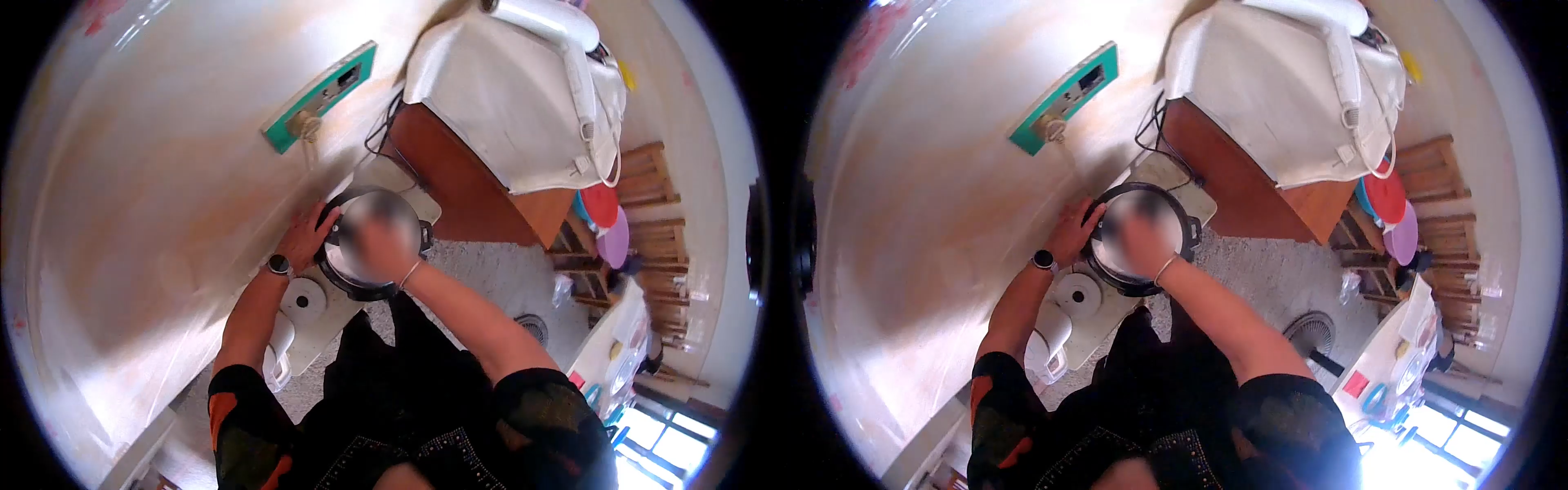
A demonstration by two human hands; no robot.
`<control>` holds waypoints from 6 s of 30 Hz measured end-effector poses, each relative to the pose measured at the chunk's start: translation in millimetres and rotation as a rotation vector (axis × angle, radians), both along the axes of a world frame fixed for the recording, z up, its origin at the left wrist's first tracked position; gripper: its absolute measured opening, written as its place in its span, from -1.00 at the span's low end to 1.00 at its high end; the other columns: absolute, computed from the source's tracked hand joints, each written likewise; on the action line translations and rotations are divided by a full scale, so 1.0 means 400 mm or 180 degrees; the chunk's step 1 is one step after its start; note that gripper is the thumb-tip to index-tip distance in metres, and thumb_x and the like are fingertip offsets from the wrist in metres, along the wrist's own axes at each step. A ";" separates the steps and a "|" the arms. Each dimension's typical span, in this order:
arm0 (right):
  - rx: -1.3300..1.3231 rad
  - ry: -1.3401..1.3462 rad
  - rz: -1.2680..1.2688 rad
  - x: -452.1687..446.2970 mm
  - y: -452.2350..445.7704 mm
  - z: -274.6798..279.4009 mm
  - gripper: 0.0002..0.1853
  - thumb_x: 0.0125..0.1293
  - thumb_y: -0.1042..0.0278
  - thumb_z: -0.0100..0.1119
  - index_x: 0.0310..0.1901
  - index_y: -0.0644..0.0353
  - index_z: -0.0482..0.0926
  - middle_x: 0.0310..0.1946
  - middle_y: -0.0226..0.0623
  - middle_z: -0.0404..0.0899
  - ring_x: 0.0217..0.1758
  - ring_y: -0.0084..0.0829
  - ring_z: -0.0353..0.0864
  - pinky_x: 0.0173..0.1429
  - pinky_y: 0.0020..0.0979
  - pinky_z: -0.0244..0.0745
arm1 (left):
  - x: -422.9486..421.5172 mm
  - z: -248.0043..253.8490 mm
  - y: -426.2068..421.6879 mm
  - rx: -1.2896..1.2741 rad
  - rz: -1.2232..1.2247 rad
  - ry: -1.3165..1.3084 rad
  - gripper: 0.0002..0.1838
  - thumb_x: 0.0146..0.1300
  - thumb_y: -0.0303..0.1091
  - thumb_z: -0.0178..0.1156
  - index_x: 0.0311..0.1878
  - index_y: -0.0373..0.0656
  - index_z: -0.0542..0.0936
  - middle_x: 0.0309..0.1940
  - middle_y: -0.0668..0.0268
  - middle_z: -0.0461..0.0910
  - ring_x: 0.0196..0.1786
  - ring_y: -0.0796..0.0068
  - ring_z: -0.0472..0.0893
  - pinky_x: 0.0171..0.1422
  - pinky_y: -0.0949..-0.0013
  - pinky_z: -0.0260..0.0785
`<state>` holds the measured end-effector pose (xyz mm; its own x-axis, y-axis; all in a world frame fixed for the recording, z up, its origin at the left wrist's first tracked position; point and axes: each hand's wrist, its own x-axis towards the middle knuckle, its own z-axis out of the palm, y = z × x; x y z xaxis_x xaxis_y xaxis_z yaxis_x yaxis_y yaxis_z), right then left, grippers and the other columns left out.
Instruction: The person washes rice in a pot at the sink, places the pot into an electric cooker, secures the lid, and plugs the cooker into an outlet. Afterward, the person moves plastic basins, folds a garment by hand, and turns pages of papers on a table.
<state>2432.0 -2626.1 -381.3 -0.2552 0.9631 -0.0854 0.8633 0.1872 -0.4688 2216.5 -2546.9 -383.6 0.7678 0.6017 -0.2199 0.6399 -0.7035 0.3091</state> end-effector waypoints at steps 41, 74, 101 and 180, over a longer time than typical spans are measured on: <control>-0.0157 -0.0130 0.0897 0.047 0.023 0.080 -0.41 -0.10 0.40 0.40 0.05 0.25 0.45 -0.06 -0.09 0.47 0.05 -0.09 0.52 -0.01 -0.15 0.54 | -0.003 -0.088 -0.180 0.0759 0.1031 -0.0222 -0.19 -0.07 -0.76 0.12 0.37 -0.34 0.21 0.24 -0.17 0.27 0.26 -0.25 0.32 0.47 -0.19 0.04; 0.0407 -0.0702 0.0086 0.021 0.157 0.047 -0.83 0.14 0.29 0.20 -0.25 0.11 0.59 -0.38 -0.26 0.60 -0.29 -0.32 0.67 -0.32 -0.22 0.50 | 0.024 -0.062 -0.189 0.0794 0.1294 0.0444 -0.16 -0.04 -0.57 0.29 0.38 -0.19 0.20 0.25 -0.02 0.31 0.32 -0.02 0.36 0.55 -0.16 -0.03; -0.1099 0.3838 -0.1476 0.207 0.414 0.058 -0.71 0.45 0.12 0.08 -0.10 0.19 0.61 -0.29 -0.37 0.65 -0.16 -0.57 0.57 -0.10 -0.49 0.43 | 0.042 -0.028 -0.190 0.0624 0.1518 0.0474 -0.42 0.25 -0.48 0.05 0.37 -0.13 0.26 0.26 0.04 0.34 0.33 0.06 0.39 0.56 -0.19 -0.08; -0.0886 0.2521 -0.0507 0.178 0.232 0.313 -0.50 0.46 -0.07 0.02 -0.17 0.35 0.58 -0.28 -0.37 0.58 -0.21 -0.50 0.48 -0.06 -0.42 0.41 | -0.075 0.022 -0.591 -0.0640 0.2767 -0.0935 -0.35 0.06 -0.48 0.31 0.29 -0.21 0.38 0.16 -0.02 0.47 0.23 -0.08 0.46 0.32 -0.02 0.27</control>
<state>2503.3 -2533.1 -256.2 -0.2026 0.9630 -0.1778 0.2677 -0.1202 -0.9560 2186.6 -2783.5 -374.9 0.1080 0.9620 -0.2508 0.7929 0.0688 0.6054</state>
